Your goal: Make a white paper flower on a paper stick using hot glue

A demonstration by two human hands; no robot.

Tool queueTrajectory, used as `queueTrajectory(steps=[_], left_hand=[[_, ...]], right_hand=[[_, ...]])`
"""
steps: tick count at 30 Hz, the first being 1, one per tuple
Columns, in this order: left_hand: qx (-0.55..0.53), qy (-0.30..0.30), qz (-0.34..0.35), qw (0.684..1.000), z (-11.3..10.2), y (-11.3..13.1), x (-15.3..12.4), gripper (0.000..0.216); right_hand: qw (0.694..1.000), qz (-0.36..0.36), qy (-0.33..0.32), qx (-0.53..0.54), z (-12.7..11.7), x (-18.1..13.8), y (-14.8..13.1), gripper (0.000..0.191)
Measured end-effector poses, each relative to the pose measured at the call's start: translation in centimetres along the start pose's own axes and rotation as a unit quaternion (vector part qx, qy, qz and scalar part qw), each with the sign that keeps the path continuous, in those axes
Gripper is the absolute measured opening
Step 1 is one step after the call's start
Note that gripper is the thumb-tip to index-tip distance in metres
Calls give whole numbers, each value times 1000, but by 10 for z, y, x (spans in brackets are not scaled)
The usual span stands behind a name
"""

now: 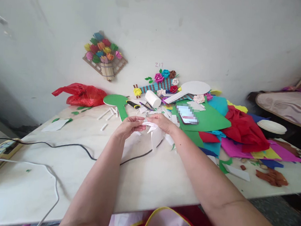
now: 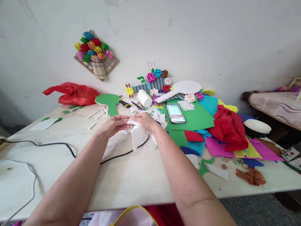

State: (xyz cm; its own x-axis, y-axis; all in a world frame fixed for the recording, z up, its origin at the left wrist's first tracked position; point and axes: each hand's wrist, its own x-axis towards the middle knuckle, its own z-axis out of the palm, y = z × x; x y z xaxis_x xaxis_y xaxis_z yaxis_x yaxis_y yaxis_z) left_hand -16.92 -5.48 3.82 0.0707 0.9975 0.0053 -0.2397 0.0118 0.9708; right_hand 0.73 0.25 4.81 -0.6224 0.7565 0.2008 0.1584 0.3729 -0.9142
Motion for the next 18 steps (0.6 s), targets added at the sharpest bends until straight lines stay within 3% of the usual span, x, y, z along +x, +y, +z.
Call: queueTrajectory(steps=[5,18], left_hand=[[20,-15,8,1000,-3,-2,1,28],[41,10,7,999,8,4,-3,27]], right_hand=[[999,47,-6,-5,-1,-2,-1,42],[996,68,-19,63,-2,3,13,33]])
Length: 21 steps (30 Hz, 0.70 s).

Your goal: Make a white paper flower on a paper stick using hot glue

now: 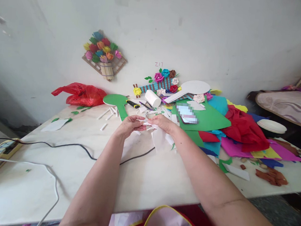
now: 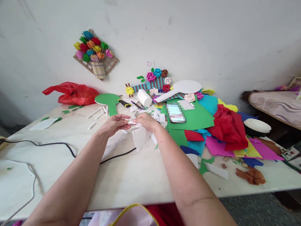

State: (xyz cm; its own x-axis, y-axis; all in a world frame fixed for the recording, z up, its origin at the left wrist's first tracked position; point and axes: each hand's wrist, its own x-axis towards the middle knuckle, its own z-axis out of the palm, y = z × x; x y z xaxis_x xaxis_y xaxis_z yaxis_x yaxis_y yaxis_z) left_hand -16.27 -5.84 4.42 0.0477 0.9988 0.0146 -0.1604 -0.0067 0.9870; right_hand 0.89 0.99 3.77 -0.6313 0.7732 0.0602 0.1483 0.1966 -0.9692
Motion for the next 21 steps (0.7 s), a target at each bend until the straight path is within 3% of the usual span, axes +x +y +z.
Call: queueTrajectory(steps=[6,15,21], left_hand=[[-1,3,-14,1000,0,-2,1,26],[21,-8,-9,1000,0,-2,2,28],[70,-38,-12,997,-1,0,0,36]], right_hand=[[999,8,9,-35,0,-3,-4,36],[1000,28,4,-4,2,-5,-6,31],[999,36,1,-4,1,-6,-6,32]])
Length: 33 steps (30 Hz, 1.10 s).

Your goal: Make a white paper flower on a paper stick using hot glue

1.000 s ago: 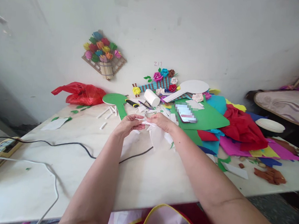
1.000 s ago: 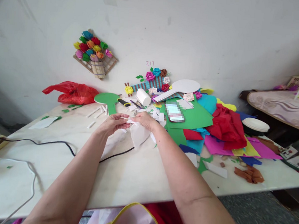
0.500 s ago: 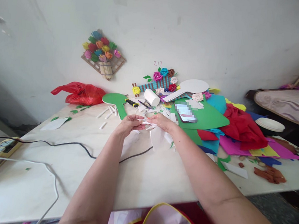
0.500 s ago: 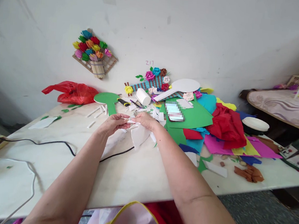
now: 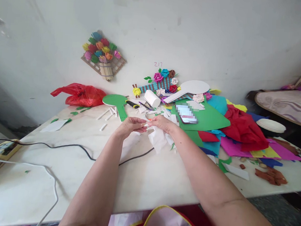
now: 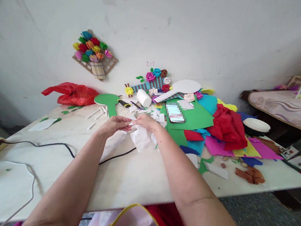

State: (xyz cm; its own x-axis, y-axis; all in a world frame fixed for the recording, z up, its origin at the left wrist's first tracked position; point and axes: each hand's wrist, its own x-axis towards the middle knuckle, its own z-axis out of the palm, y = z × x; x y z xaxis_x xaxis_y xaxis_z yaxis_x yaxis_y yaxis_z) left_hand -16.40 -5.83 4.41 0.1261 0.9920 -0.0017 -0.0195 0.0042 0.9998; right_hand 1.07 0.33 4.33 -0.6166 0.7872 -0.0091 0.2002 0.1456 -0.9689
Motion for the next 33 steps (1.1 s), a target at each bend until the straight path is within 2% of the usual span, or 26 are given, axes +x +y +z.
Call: queueTrajectory(steps=[4,12,20,22,25,29,31,33], left_hand=[[59,-28,-7,998,-1,1,0,36],[172,-75,-31,982,0,5,-2,25],[185,-109,-55,975,6,11,-6,22],[157,-113,-56,979,4,8,-5,23],[104,-103,-55,988,-3,2,-3,26],[22,-59,-60,996,-12,-6,-1,23],[-26,-40,-68,997,-13,-7,0,17],[-70,-25,-74,994,-13,-9,1,11]], right_hand=[[999,-4,-16,-27,-1,-3,-3,31],[994,-34,-54,-93,-1,-2,-1,27],[995,-21,-66,-72,-1,-2,0,26],[998,8,-63,-29,-1,-2,0,26],[992,34,-65,105,-4,1,2,23],[954,36,-49,293,-14,5,6,26],[934,16,-22,355,-20,5,7,37],[918,-38,20,393,-24,4,6,49]])
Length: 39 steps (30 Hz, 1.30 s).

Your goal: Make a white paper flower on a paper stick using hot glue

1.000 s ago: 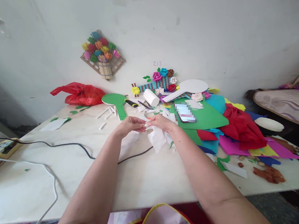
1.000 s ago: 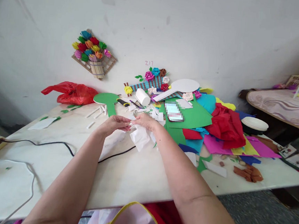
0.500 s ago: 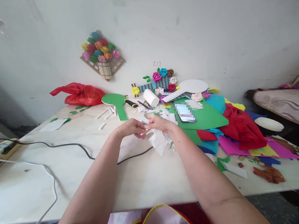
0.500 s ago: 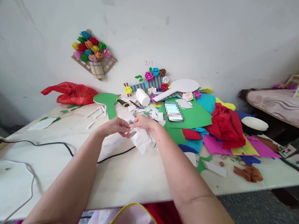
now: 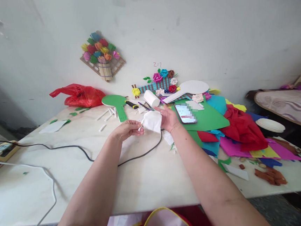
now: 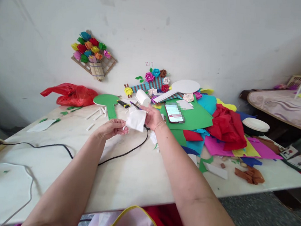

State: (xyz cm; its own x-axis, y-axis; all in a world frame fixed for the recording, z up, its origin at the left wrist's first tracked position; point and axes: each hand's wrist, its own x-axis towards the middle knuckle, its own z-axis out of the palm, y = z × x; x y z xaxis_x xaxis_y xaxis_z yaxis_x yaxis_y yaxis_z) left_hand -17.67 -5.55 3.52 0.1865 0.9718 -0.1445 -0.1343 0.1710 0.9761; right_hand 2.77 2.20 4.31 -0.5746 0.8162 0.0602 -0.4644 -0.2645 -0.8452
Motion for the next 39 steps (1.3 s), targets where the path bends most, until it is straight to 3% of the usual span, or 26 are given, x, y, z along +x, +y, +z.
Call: queueTrajectory(steps=[4,8,11,13,15,17,18,19,21,25,28,33,39], left_hand=[[-72,24,3,997,0,-4,4,8],[-132,56,10,990,0,-9,6,8],[-165,80,11,983,0,-11,8,9],[-177,90,18,980,-1,-12,10,10],[-183,98,32,978,-2,-13,11,11],[-183,101,54,976,-2,-14,13,12],[-182,100,65,976,-2,-15,14,12],[-181,98,77,976,-3,-16,15,11],[-178,94,100,974,-2,-16,16,11],[-183,101,148,967,1,-17,18,11],[-187,117,174,960,5,-16,18,13],[-164,124,207,957,11,-15,21,18],[-133,115,244,954,17,-17,24,20]], right_hand=[[991,-125,47,-8,3,2,-1,57],[980,-152,115,-48,5,10,6,59],[960,-172,157,-156,2,17,13,54],[903,-228,220,-290,1,17,14,45],[801,-305,283,-429,3,14,13,35],[716,-353,294,-526,9,8,12,24],[700,-351,282,-554,14,4,12,21],[701,-339,268,-567,19,1,13,23],[740,-294,227,-560,29,-2,16,29],[876,-145,124,-443,45,-4,23,34],[941,-24,67,-332,52,-5,25,29],[967,36,-47,-247,54,-5,32,27],[969,10,-29,-244,53,-1,41,25]])
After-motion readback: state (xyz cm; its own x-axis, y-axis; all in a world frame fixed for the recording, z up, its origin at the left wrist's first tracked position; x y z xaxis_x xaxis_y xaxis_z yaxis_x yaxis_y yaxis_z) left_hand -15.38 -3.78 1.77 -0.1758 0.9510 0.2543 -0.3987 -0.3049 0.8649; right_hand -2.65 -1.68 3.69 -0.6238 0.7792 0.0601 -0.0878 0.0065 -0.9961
